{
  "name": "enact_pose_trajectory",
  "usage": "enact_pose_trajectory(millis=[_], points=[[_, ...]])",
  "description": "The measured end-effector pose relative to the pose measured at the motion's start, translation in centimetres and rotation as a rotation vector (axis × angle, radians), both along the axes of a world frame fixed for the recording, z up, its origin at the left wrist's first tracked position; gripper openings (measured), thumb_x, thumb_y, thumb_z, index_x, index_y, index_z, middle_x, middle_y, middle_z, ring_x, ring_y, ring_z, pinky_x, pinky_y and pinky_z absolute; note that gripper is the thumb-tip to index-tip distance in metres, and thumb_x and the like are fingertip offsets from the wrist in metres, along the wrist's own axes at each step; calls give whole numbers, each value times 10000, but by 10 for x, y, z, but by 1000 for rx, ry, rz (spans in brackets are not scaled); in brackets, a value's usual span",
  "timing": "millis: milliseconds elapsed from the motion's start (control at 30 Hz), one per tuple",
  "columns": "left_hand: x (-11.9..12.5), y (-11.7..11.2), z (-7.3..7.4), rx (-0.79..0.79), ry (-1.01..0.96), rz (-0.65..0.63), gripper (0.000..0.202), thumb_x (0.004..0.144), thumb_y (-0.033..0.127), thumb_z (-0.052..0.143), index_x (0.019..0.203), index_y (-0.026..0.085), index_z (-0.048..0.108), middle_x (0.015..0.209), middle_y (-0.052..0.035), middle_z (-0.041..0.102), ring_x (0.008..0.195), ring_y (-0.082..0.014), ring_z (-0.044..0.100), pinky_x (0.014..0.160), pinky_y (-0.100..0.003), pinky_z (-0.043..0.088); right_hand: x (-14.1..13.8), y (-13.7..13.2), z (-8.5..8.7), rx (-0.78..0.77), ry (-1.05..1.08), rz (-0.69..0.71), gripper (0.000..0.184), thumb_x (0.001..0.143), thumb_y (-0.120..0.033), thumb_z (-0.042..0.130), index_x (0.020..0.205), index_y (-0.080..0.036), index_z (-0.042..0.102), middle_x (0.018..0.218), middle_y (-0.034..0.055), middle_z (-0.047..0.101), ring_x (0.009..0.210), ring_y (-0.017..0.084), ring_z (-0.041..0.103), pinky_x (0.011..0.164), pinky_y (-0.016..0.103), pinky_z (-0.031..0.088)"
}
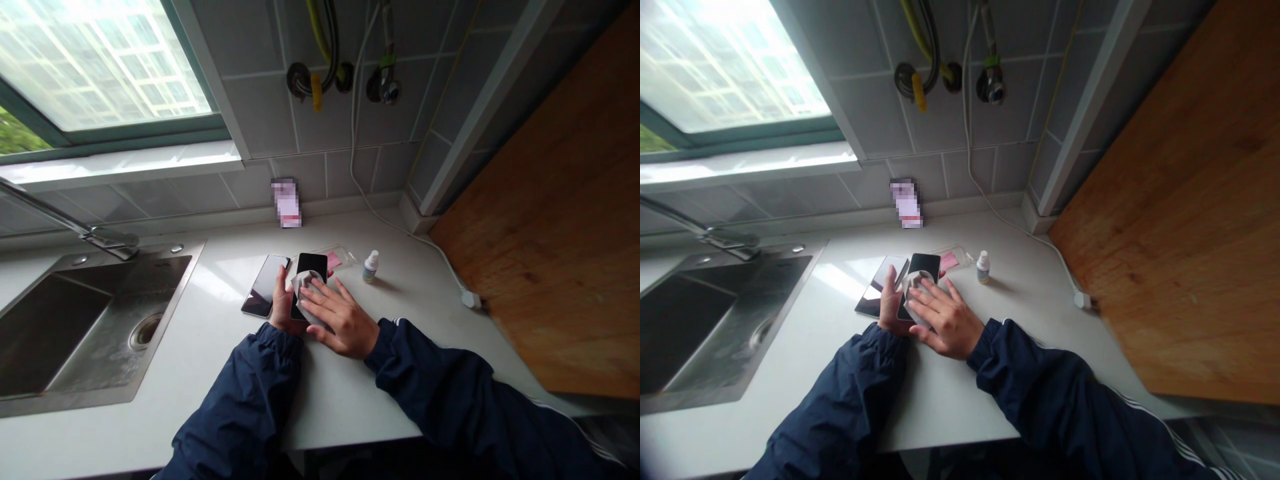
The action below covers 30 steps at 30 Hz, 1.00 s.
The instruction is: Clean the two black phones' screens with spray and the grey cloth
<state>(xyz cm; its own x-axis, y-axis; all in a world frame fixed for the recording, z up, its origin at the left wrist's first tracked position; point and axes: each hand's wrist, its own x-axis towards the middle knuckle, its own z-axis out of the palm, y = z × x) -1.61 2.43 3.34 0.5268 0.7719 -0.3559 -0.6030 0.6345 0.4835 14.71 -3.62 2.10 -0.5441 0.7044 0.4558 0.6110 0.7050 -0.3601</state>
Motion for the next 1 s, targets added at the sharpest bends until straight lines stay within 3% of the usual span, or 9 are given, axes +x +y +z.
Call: enact_pose_trajectory(millis=[100,233,433,600,800,1000], points=[[-3,2,-2,-3,-11,11,861,937,806,404,1395,116,639,1064,-169,789,1148,-421,706,992,-524,551,-1,-1,-1,28,-4,34,476,1080,-426,498,1478,-175,572,1593,132,517,1574,314,350,1260,665,244],[-8,6,-7,46,-17,104,846,959,775,355,1478,145,573,1183,-178,771,1063,-350,744,949,-499,588,-3,0,-3,101,18,45,420,1060,-346,551,1447,-189,599,1555,116,568,1553,292,394,1268,619,272],[-9,8,-9,102,-28,182,835,998,714,300,1406,53,607,1195,-201,761,1018,-352,751,900,-469,611,0,3,-6,217,104,23,371,1023,-145,552,1374,-209,656,1439,70,682,1459,256,531,1215,534,407],[-4,6,-4,159,-54,202,739,1023,638,298,1356,79,648,1209,-187,757,1060,-355,736,929,-488,598,4,8,-10,147,265,-83,379,976,-118,588,1304,-264,711,1331,66,741,1282,244,660,1053,441,570],[-1,4,1,125,-1,184,685,1038,598,323,1443,117,598,1202,-174,764,1088,-343,738,984,-488,574,5,9,-12,88,317,-109,335,978,-160,637,1287,-263,716,1289,94,717,1177,248,694,1018,413,607],[1,5,3,167,80,154,655,1042,539,401,1428,50,603,1200,-205,762,1086,-343,742,968,-468,588,5,12,-18,59,341,-103,270,992,-168,639,1235,-232,737,1268,115,683,1180,245,691,1030,394,616]])
